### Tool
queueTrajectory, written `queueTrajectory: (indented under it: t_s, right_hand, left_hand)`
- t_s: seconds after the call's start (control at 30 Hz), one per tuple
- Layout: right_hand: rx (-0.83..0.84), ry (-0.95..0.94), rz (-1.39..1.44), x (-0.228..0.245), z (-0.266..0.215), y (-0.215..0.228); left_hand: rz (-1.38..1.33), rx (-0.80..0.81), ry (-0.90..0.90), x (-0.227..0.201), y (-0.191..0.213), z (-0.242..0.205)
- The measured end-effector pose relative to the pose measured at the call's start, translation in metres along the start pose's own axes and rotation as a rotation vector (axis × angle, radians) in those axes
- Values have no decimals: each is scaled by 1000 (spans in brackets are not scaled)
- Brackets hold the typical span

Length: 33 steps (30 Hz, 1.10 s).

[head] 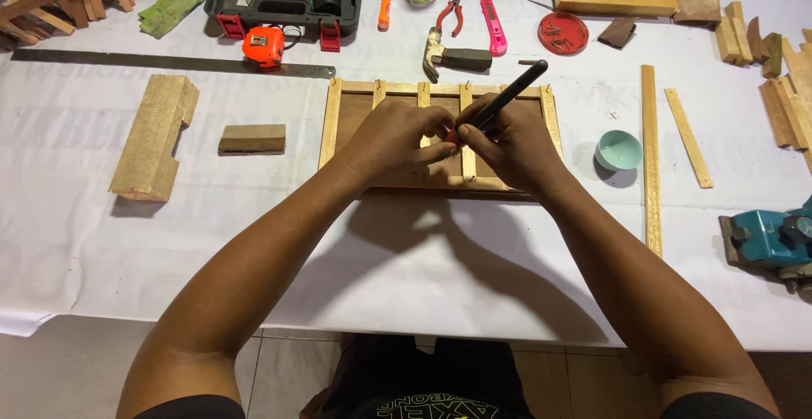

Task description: Apply wood glue with a brush to join wooden strips and sand the surfaces.

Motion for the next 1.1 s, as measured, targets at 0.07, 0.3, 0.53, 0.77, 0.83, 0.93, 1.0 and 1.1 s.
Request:
queueTrajectory:
  t_s: [0.07,0.3,0.53,0.77,0.83,0.93,1.0,1.1]
  right_hand:
    - [3,14,-14,8,3,-2]
    - [100,3,309,-6,3,-15]
    - [118,-113,165,-19,32,-21]
    - [79,-122,-41,-28,76,-20]
    - [61,-114,-30,-31,85,-19]
    - [20,-75,-101,-37,95,-18]
    - [-13,-17,-2,-51,100,-18]
    - [-136,19,-120,-40,95,-15]
  left_hand:
    - [-2,20,51,1,3,-1]
    - [55,193,220,6,11,-9]
    - [19,237,319,32,3,-1]
    - [7,163,387,61,13,26]
    - [25,130,360,74,10,33]
    - [89,94,356,84,5,41]
    - [156,-10,316,88,-1,44]
    - [282,74,410,72,-1,45]
Point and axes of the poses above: each hand's wrist, its own z-axis towards the middle knuckle, its own y-axis out of the back of the hand, x = y × z, the point moved 1 cm from there along z, towards the middle knuckle, and after that the axes turned 7 degrees about x, right-handed, at the moved point
